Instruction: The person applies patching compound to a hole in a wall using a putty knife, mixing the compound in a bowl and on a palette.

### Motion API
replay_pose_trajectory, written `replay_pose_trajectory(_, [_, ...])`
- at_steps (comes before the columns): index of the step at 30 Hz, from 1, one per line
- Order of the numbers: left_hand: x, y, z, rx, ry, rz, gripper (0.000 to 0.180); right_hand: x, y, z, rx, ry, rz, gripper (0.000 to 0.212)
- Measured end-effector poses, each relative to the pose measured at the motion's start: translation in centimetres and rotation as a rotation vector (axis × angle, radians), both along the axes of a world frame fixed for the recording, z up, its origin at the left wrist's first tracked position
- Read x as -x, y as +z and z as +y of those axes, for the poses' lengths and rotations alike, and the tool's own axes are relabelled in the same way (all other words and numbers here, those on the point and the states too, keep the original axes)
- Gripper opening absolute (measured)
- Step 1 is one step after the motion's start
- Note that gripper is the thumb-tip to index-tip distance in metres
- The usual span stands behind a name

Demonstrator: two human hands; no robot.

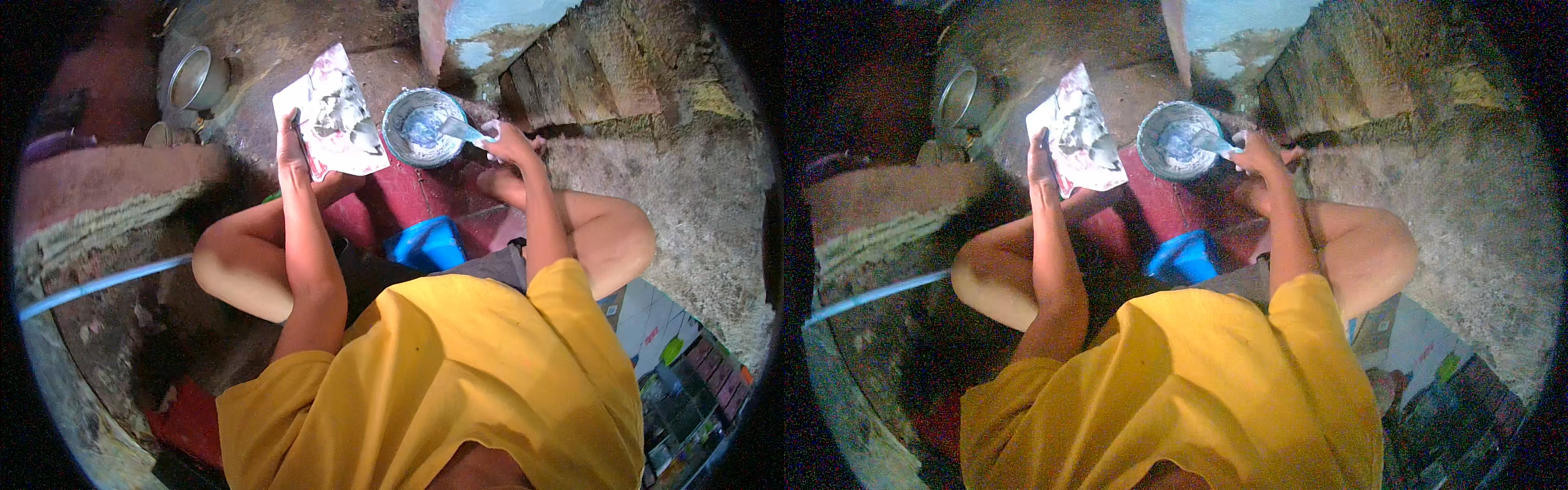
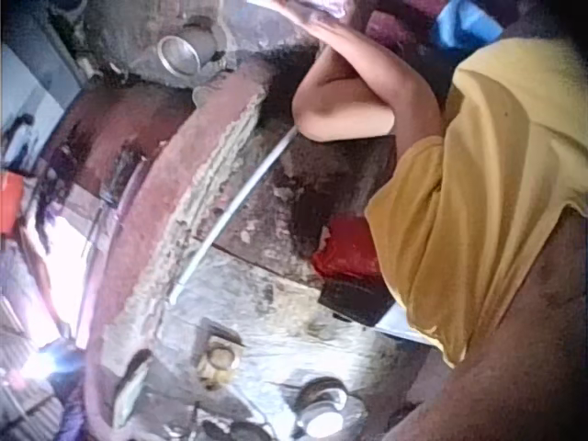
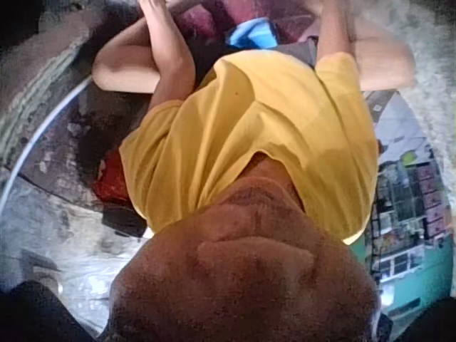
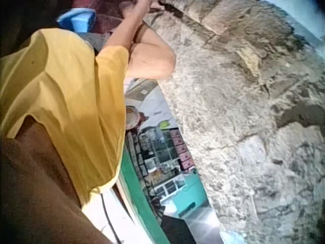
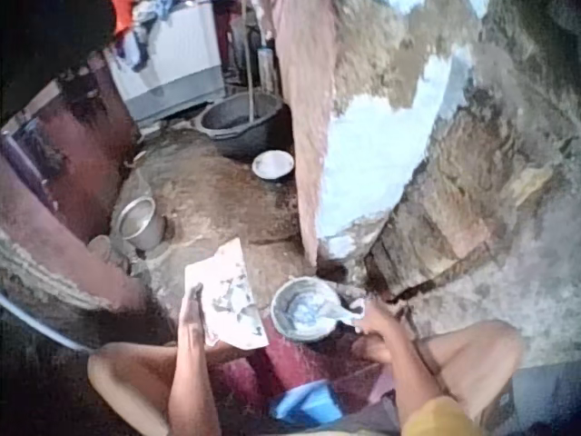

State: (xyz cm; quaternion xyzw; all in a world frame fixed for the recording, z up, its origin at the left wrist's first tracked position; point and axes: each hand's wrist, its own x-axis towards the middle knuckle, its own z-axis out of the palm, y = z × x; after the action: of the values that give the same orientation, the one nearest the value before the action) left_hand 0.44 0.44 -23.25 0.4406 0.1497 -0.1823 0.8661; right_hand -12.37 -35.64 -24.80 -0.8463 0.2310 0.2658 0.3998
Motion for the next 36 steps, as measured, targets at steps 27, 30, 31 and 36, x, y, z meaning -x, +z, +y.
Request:
replay_pose_trajectory(27, [-3.4,-17.5,-2.7,0.19,-0.031,0.306,0.041,-6.0,-7.7,-2.7,0.385,0.545,-0.533,0.05])
replay_pose_trajectory(30, [-3.1,-19.0,-2.7,0.125,0.057,0.206,0.039,-5.9,-7.1,-3.9,0.498,0.832,-0.618,0.045])
replay_pose_trajectory(31, [-2.8,-20.3,-1.8,0.091,0.114,0.158,0.038,-6.4,-6.1,-3.5,0.518,0.955,-0.596,0.043])
replay_pose_trajectory(36, [-3.1,-21.2,-0.4,0.137,-0.008,0.197,0.034,-9.6,-3.9,-1.7,0.611,1.231,-0.844,0.035])
